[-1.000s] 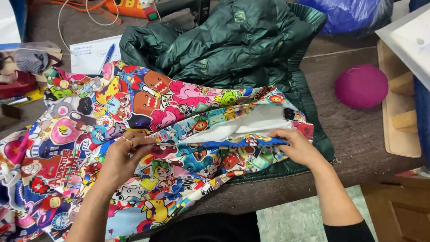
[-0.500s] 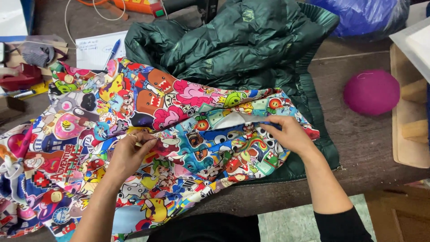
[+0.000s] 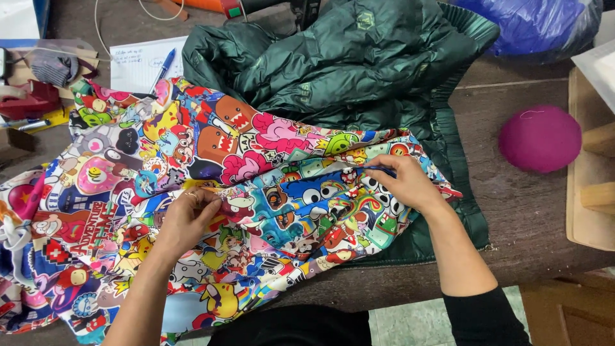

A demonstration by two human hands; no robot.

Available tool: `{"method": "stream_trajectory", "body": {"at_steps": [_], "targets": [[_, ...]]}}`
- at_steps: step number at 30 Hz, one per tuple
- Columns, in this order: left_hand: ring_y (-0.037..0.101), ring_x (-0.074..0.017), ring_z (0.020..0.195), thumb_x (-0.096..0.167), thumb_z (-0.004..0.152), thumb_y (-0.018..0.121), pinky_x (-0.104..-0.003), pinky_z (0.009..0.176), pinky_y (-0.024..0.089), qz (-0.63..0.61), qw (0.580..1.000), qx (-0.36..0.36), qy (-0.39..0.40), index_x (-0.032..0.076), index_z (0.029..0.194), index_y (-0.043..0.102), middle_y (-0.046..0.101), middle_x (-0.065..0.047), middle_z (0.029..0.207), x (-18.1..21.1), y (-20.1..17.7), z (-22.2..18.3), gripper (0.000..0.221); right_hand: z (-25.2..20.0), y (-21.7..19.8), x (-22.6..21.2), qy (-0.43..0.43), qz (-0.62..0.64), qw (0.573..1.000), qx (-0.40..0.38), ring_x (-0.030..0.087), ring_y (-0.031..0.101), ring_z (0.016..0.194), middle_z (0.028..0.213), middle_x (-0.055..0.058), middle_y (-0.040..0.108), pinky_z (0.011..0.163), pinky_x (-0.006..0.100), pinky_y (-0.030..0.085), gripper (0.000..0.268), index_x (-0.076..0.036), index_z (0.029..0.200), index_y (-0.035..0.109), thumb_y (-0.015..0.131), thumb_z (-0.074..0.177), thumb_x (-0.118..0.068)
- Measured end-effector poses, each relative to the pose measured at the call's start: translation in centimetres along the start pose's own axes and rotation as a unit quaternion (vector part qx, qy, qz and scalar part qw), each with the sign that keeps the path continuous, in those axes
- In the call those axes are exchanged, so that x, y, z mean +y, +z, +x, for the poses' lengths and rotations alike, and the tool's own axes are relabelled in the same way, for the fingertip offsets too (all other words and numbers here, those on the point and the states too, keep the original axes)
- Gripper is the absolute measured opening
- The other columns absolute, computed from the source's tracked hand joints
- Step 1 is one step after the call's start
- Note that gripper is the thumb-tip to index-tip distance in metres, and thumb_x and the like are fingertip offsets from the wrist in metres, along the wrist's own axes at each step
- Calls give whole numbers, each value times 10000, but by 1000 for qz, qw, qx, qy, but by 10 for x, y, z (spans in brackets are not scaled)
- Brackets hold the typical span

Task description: Inspecting a patterned fabric garment piece and marking specific points with a blue pen on a workbench.

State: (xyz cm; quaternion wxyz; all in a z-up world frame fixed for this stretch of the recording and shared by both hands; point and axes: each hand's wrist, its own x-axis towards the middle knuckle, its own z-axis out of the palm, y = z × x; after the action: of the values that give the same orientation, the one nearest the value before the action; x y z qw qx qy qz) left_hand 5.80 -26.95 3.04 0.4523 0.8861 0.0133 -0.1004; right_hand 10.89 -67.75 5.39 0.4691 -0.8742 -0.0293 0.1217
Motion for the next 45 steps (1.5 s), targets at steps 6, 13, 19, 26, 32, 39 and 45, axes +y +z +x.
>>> {"method": "stream_trajectory", "body": {"at_steps": [6,13,19,26,32,39,45], "targets": [[660,-388,833,101,881,652,-431,725,529,-6,1000,0,-3,-38,906,734,656,-239,863,1,0,-1,164,0,0,-7,1,8,1000,-13,276,688,926,959,199,733,810,368,542,200,-22,1040,731,649,857,-21],[659,-390,844,84,862,663,-412,743,531,-20,1000,-10,-5,-50,940,732,651,-258,886,3,-2,1,170,-11,3,-42,41,-25,994,-95,337,680,970,1026,214,708,884,416,549,267,-15,1104,703,608,855,6],[664,-390,840,110,804,739,-429,741,531,-13,1000,-19,21,-56,922,735,659,-261,876,13,-5,-3,204,-7,16,-11,-51,-171,982,-64,287,690,889,986,90,719,791,394,548,217,-130,1029,762,703,824,-89],[661,-407,903,127,685,846,-439,829,534,1,997,-49,67,-42,959,732,653,-233,939,11,-3,-11,342,5,36,-7,-116,-166,979,-26,395,595,1102,1380,102,498,921,497,496,272,-155,1110,717,660,855,-79],[668,-434,890,97,705,805,-473,812,532,46,991,-70,102,-28,932,730,690,-232,910,5,-1,-21,270,26,30,45,-186,-100,977,-20,360,624,1102,1117,136,690,965,447,477,268,-47,1048,716,670,794,26],[675,-154,819,146,766,765,-293,702,552,43,991,-19,123,154,897,741,698,-11,933,38,-38,-14,133,-15,-41,-1,-140,-36,989,5,166,631,967,947,68,705,923,273,461,280,-39,902,721,657,675,111],[732,-180,821,24,803,702,-277,772,628,-234,965,-18,114,29,917,671,721,-109,900,78,-67,-6,118,-51,-73,-16,-63,110,992,21,155,589,896,950,117,674,749,241,439,30,9,779,674,689,803,19]]}}
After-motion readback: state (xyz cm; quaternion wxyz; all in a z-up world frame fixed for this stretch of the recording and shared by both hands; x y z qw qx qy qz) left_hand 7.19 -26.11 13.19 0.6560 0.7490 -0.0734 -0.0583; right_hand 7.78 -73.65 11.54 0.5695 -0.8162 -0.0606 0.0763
